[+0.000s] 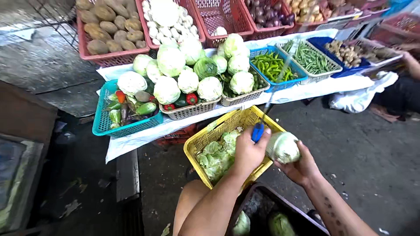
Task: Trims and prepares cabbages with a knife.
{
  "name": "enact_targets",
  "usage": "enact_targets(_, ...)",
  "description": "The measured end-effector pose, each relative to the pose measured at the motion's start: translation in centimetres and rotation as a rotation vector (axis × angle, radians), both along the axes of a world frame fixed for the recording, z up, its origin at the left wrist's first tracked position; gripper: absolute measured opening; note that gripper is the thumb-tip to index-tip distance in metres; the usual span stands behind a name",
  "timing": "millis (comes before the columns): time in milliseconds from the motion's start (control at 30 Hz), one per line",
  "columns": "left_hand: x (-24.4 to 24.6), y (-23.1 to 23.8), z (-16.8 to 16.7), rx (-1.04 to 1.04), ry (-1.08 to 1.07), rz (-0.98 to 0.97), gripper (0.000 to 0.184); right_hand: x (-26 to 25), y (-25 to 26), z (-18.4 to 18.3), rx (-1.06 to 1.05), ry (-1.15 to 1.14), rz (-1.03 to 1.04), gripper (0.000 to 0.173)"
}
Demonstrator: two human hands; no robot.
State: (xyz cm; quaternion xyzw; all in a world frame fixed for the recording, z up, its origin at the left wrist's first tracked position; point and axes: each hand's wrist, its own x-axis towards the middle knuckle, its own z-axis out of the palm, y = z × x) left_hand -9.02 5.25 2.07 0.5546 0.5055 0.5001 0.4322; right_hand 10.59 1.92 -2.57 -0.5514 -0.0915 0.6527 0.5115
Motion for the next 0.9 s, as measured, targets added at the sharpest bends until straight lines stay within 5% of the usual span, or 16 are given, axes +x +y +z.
enact_targets(133, -2.2, 1.7, -0.5, -0.042, -0.306, 0.204, 0.019, -6.1, 9.9, 6.4, 0.204, 0.111, 0.03, 0.069)
enact_targets(233, -3.1, 2.1, -0.4, -0.083, -0.482, 0.229, 0.021, -8.7, 16.0, 10.9, 0.441, 0.161, 0.056, 0.092)
enact_targets(333, -3.4, 2.5, 0.1, -0.109, -0.567, 0.265, 0.019, -9.8, 16.1, 12.0, 0.61, 0.052, 0.101, 0.085)
enact_targets(467, -3.2, 2.6, 0.4, -0.132, -0.678, 0.299, 0.018, -8.6, 7.6, 4.5, 0.581, -0.189, 0.288, 0.06)
enact_targets(667, -2.9, 2.6, 1.3, -0.195, -0.775, 0.323, 0.019, -3.6, -11.8, -6.1, 0.211, 0.018, 0.496, 0.057)
enact_targets(733, -2.5, 2.6, 1.3, -0.229, -0.786, 0.306, 0.019, -2.9, -16.4, -8.4, -0.065, -0.211, 0.632, 0.044)
enact_targets(800, -1.7, 2.7, 1.2, -0.261, -0.8, 0.289, 0.02, -2.6, -19.4, -11.2, -0.307, -0.517, 0.82, 0.051)
enact_targets(900, -1.1, 2.7, 0.7, -0.303, -0.808, 0.272, 0.02, -2.3, -23.2, -17.4, -0.388, -0.84, 1.01, 0.066)
